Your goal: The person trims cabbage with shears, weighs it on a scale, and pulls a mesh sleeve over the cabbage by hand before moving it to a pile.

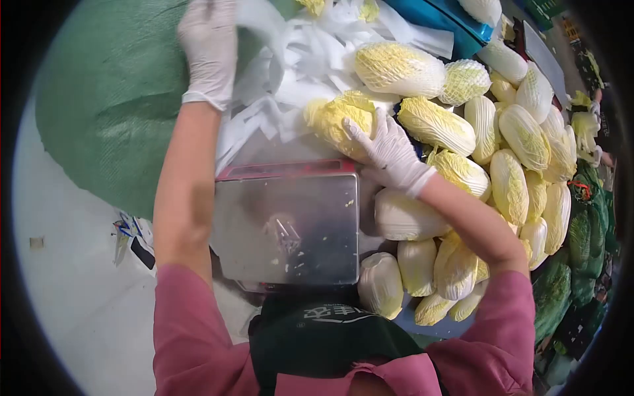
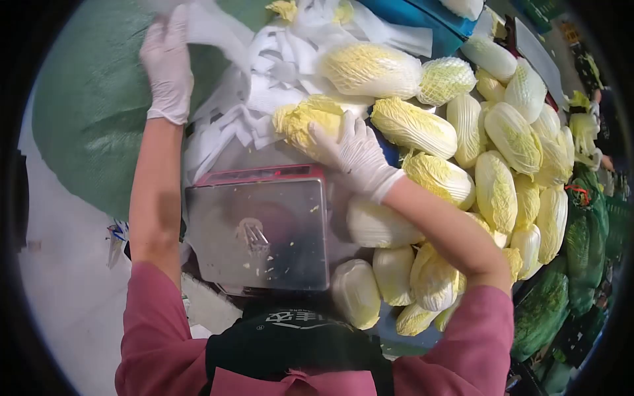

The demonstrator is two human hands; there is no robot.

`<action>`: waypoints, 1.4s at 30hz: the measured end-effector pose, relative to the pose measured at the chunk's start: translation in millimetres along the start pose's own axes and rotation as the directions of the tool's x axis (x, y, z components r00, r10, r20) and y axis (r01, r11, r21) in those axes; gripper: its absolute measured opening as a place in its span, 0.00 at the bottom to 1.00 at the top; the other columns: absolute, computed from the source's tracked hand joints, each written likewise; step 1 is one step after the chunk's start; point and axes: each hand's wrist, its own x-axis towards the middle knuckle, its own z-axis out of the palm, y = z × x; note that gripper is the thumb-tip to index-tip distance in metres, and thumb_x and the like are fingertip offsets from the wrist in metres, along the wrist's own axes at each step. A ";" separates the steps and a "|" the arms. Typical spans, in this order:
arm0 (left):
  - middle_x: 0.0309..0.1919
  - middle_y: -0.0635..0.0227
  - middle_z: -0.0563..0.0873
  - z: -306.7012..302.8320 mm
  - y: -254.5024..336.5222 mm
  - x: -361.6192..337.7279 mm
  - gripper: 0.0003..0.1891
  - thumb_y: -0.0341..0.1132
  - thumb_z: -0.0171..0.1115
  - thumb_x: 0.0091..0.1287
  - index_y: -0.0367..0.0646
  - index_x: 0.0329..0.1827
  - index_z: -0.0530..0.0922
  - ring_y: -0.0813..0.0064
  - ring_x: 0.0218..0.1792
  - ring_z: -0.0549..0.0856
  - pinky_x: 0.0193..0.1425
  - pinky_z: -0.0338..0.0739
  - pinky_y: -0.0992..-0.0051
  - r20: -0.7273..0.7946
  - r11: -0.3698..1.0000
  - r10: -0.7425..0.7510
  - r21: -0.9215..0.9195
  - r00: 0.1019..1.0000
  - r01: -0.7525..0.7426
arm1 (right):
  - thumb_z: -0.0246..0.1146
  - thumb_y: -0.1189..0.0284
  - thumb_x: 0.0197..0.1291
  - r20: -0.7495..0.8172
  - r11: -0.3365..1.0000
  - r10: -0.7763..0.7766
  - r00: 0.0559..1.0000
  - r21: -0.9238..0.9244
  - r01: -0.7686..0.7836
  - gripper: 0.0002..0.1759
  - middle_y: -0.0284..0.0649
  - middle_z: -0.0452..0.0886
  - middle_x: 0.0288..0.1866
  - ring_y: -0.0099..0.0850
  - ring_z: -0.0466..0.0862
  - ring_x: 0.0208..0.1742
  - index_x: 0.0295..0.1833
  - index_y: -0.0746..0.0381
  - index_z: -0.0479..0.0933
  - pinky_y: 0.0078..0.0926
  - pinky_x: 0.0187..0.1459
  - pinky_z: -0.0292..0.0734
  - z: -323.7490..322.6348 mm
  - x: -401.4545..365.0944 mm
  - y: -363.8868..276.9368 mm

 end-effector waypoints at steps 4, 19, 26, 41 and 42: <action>0.43 0.66 0.88 -22.1 65.3 12.4 0.12 0.27 0.59 0.69 0.38 0.53 0.84 0.74 0.43 0.84 0.57 0.76 0.73 0.261 0.855 0.319 0.336 0.911 -0.395 | 0.75 0.57 0.45 0.192 0.814 0.317 0.929 0.448 -0.370 0.58 0.59 0.73 0.59 0.54 0.79 0.55 0.80 0.51 0.51 0.46 0.55 0.78 -1.0 13.8 14.0; 0.49 0.63 0.85 -125.0 209.4 -117.0 0.22 0.24 0.64 0.65 0.33 0.63 0.75 0.76 0.46 0.85 0.52 0.82 0.75 0.490 0.656 -0.339 -0.489 0.804 0.575 | 0.73 0.49 0.44 0.161 0.896 0.396 0.904 0.149 -0.419 0.51 0.58 0.78 0.39 0.52 0.83 0.43 0.76 0.43 0.60 0.46 0.38 0.81 -111.2 -57.9 -232.2; 0.51 0.63 0.85 -161.4 204.8 -201.7 0.20 0.24 0.62 0.67 0.33 0.63 0.74 0.77 0.48 0.85 0.54 0.82 0.75 0.708 0.538 -0.381 -0.354 0.595 0.765 | 0.70 0.65 0.62 0.001 0.129 0.588 0.809 0.987 -0.095 0.27 0.41 0.80 0.53 0.26 0.79 0.54 0.64 0.63 0.74 0.24 0.55 0.74 -228.2 -40.1 -209.8; 0.40 0.74 0.84 -139.6 204.5 -353.2 0.10 0.33 0.62 0.73 0.38 0.52 0.82 0.88 0.38 0.82 0.43 0.78 0.84 0.670 0.232 -0.549 -0.452 0.500 0.861 | 0.60 0.78 0.70 0.077 0.058 0.757 0.649 0.981 -0.185 0.05 0.34 0.80 0.43 0.20 0.78 0.46 0.48 0.65 0.76 0.20 0.48 0.75 -119.0 -127.5 -300.1; 0.40 0.74 0.84 -136.1 199.3 -359.2 0.10 0.33 0.63 0.73 0.39 0.52 0.81 0.87 0.39 0.82 0.44 0.78 0.84 0.655 0.274 -0.546 -0.449 0.522 0.851 | 0.60 0.77 0.70 0.147 -0.031 0.783 0.604 0.980 -0.199 0.05 0.37 0.81 0.46 0.23 0.79 0.49 0.48 0.65 0.77 0.22 0.52 0.75 -114.0 -137.0 -290.8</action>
